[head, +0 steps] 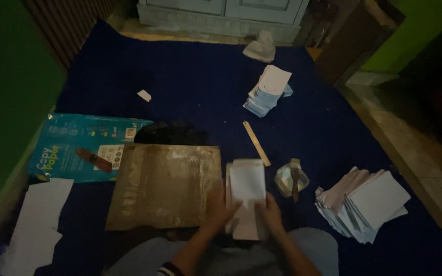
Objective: The person sits on a blue mat and glues white paper sheets together using a brush and a small container of adhesive. They place a sheet on a wooden board, apply glue along the edges, then stack and press another sheet on top, repeating the process to build a small stack.
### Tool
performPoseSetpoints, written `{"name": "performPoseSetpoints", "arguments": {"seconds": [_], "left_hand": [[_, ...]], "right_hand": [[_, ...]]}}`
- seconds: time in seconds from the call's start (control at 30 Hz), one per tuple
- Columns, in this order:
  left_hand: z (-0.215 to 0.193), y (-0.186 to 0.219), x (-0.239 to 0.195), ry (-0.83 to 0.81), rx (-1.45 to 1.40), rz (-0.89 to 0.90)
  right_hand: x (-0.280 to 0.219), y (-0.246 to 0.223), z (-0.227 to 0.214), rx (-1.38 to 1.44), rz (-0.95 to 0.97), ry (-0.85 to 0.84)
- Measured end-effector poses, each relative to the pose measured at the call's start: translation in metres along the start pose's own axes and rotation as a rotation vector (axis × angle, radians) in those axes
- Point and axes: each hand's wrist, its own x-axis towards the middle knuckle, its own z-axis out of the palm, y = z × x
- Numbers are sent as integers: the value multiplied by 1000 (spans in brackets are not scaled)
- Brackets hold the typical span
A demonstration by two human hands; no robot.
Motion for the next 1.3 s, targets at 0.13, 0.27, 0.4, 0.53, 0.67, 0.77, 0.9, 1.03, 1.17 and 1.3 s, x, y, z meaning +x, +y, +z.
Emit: {"name": "performPoseSetpoints", "arguments": {"seconds": [0.13, 0.27, 0.4, 0.53, 0.67, 0.77, 0.9, 1.03, 1.17, 1.3], "left_hand": [[-27, 36, -1, 73, -446, 240], [-31, 61, -29, 73, -82, 516], [-32, 68, -40, -2, -169, 483], [-18, 56, -42, 24, -340, 231], [-35, 11, -35, -62, -391, -43], [-45, -36, -29, -156, -416, -234], [-42, -90, -17, -53, -423, -377], [-38, -129, -9, 45, -298, -458], [-34, -150, -1, 39, 0, -521], [-31, -150, 5, 61, 88, -527]], "right_hand": [[-14, 0, -7, 110, -164, 4], [-22, 17, 5, 188, -271, -35], [-16, 8, 30, 307, -297, -37], [8, -60, 30, 211, -214, 46], [22, -142, 8, -517, -451, -256], [18, -166, 59, -960, -575, -387], [-13, -131, 142, -938, -584, -589], [-4, -75, 141, -901, -467, -484], [35, -49, 87, -940, -276, -349], [60, -55, 60, -870, -149, -312]]}}
